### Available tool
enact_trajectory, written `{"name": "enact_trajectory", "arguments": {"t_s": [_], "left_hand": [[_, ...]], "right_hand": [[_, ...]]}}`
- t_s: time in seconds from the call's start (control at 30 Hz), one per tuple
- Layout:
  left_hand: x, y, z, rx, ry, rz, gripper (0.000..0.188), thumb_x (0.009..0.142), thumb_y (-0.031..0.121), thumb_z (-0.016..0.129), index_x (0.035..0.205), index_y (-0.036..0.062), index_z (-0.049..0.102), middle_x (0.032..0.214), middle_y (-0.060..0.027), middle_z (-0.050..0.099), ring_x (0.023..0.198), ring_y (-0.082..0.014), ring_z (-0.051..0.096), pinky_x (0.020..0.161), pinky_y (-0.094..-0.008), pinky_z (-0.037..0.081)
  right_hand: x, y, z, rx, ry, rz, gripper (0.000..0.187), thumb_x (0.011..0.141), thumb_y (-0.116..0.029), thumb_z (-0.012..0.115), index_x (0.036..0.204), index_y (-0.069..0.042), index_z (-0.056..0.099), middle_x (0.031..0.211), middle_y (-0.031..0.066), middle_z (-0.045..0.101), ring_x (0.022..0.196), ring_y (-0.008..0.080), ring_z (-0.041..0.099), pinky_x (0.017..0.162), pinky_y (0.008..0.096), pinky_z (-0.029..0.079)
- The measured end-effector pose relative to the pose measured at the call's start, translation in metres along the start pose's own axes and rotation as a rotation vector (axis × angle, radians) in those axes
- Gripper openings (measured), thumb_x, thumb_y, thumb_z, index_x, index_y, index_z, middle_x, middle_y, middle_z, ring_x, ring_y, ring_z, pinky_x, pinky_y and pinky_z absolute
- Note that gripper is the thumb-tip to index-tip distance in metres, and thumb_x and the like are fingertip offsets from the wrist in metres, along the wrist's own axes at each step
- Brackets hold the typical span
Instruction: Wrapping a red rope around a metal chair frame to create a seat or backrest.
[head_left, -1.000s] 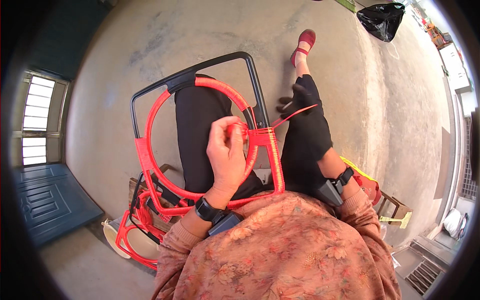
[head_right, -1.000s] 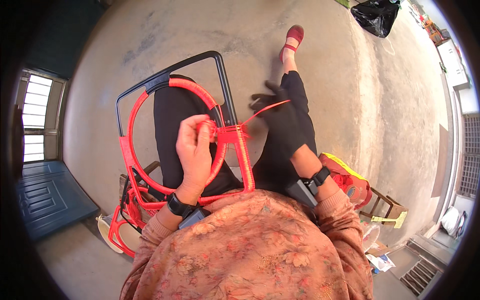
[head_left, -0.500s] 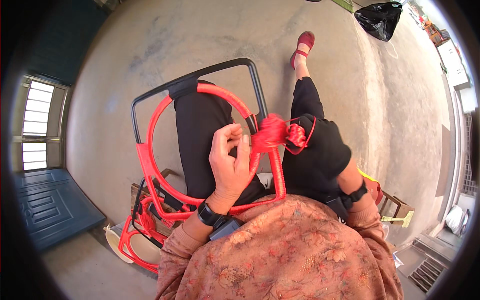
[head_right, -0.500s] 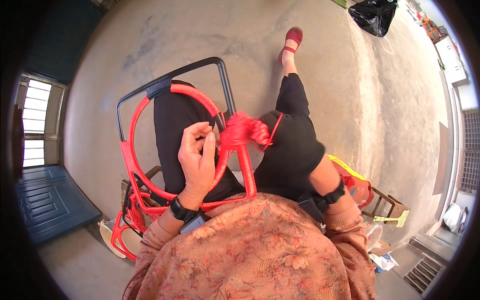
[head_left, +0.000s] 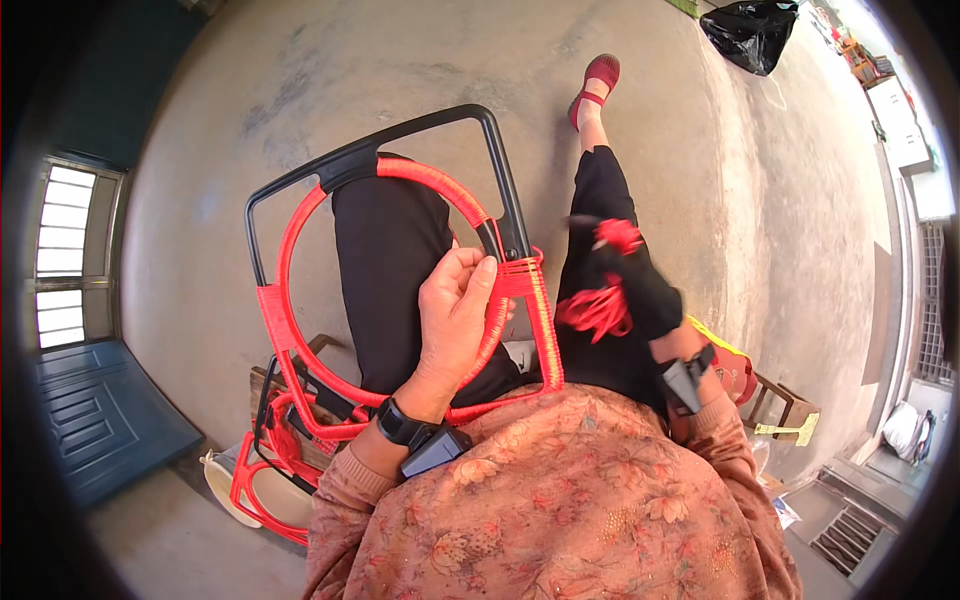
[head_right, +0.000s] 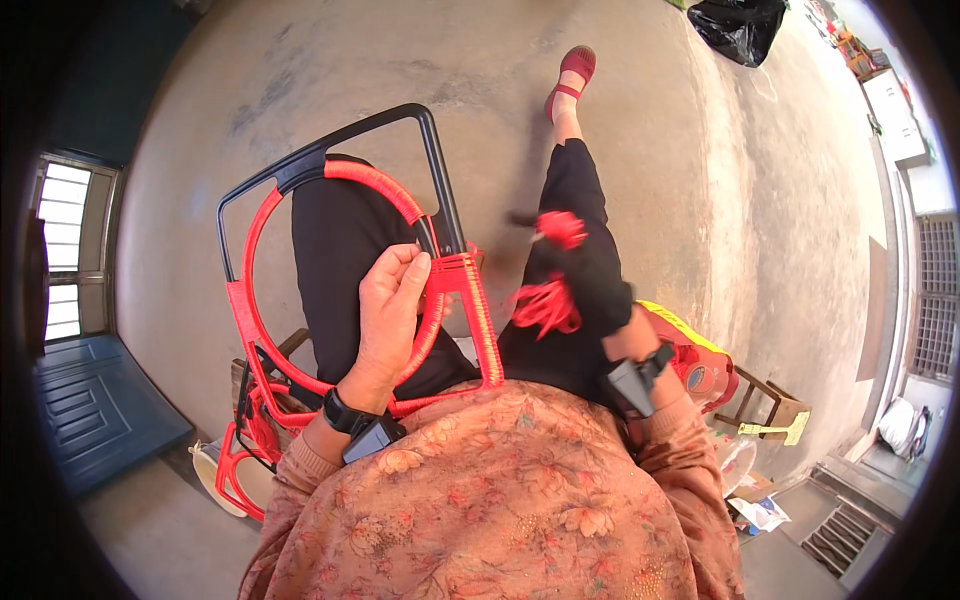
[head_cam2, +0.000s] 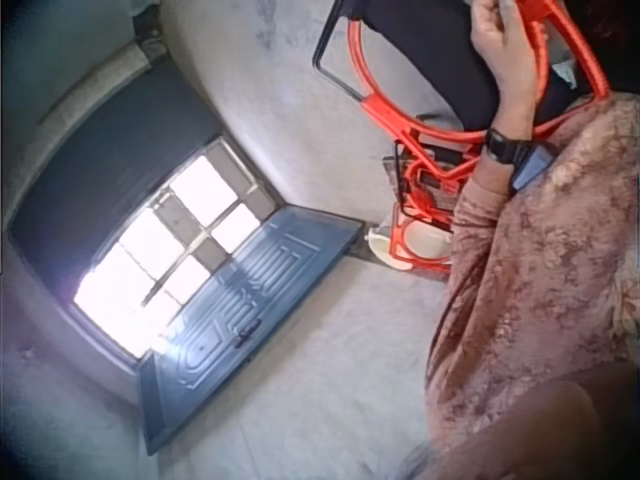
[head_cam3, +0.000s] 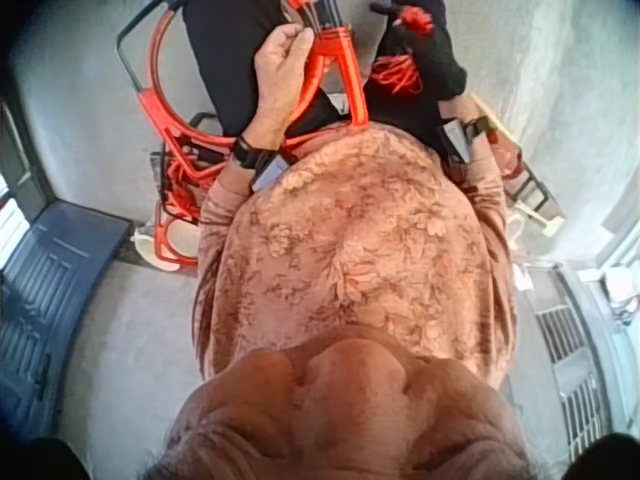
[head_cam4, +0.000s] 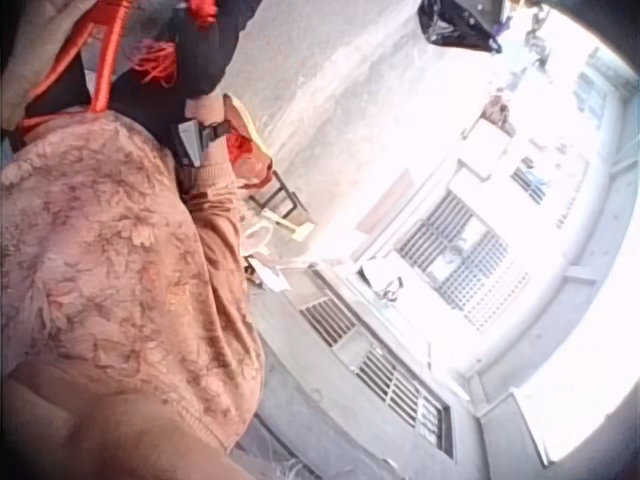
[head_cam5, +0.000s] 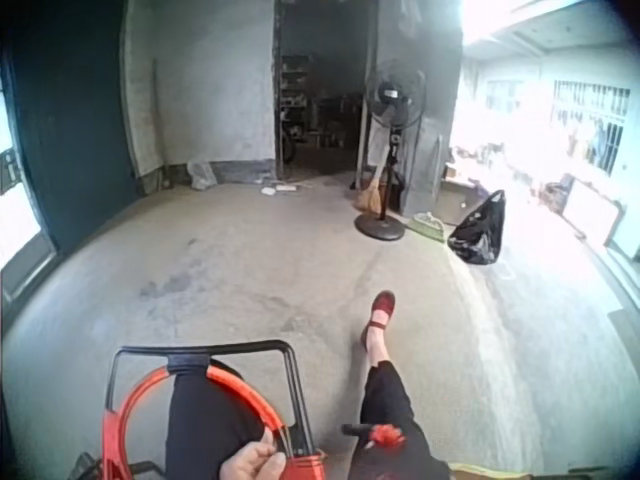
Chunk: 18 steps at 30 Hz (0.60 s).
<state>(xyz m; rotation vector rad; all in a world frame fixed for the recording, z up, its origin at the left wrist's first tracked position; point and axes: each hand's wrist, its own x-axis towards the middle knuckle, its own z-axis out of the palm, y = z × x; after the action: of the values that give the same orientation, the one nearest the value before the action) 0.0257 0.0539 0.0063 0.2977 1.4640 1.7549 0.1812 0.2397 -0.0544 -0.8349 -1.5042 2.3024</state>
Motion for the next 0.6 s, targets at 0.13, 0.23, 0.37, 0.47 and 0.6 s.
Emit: {"name": "enact_trajectory", "arguments": {"t_s": [0.13,0.23,0.37,0.47,0.6], "left_hand": [[-0.001,0.003,-0.003,-0.026,-0.015,-0.031,0.018,0.098,0.019,0.051,0.098,0.0005,0.052,0.078,-0.0062,0.063,0.057,-0.0096,0.061,0.049,-0.0223,0.051],[-0.002,0.003,-0.005,-0.061,-0.023,-0.084,0.018,0.098,0.02,0.05,0.104,0.0032,0.052,0.084,-0.0073,0.065,0.061,-0.0132,0.063,0.052,-0.0246,0.052],[-0.001,0.007,-0.005,-0.126,-0.025,-0.143,0.017,0.097,0.021,0.051,0.1,0.0042,0.052,0.079,-0.0071,0.064,0.057,-0.0135,0.062,0.049,-0.024,0.05],[-0.001,0.003,-0.008,-0.203,-0.061,-0.166,0.015,0.097,0.02,0.052,0.096,0.0047,0.052,0.076,-0.0072,0.064,0.056,-0.0141,0.062,0.047,-0.0238,0.049],[0.0,0.0,-0.01,-0.195,-0.115,-0.194,0.013,0.096,0.018,0.053,0.09,0.0063,0.053,0.076,-0.0074,0.064,0.056,-0.0155,0.063,0.047,-0.0241,0.049]], "right_hand": [[-0.001,-0.022,0.05,-0.099,-0.284,0.216,0.015,0.09,-0.015,0.059,0.099,-0.004,0.057,0.087,0.0033,0.059,0.079,0.0093,0.056,0.071,0.0253,0.046],[-0.004,-0.023,0.05,0.249,-0.155,0.081,0.017,0.091,-0.016,0.058,0.099,-0.002,0.054,0.09,0.0074,0.059,0.082,0.0161,0.059,0.077,0.0305,0.05],[-0.006,-0.039,0.071,0.674,0.09,0.122,0.016,0.092,-0.02,0.056,0.1,-0.006,0.053,0.096,0.0073,0.06,0.093,0.021,0.059,0.075,0.0324,0.05],[0.004,-0.028,0.056,0.845,0.055,0.012,0.011,0.092,-0.014,0.054,0.095,-0.003,0.052,0.074,0.0057,0.051,0.071,0.0174,0.053,0.066,0.0309,0.048],[0.009,-0.013,0.043,0.992,-0.324,0.076,0.008,0.092,-0.015,0.053,0.093,-0.008,0.052,0.072,0.0031,0.051,0.07,0.0157,0.053,0.062,0.0287,0.046]]}}
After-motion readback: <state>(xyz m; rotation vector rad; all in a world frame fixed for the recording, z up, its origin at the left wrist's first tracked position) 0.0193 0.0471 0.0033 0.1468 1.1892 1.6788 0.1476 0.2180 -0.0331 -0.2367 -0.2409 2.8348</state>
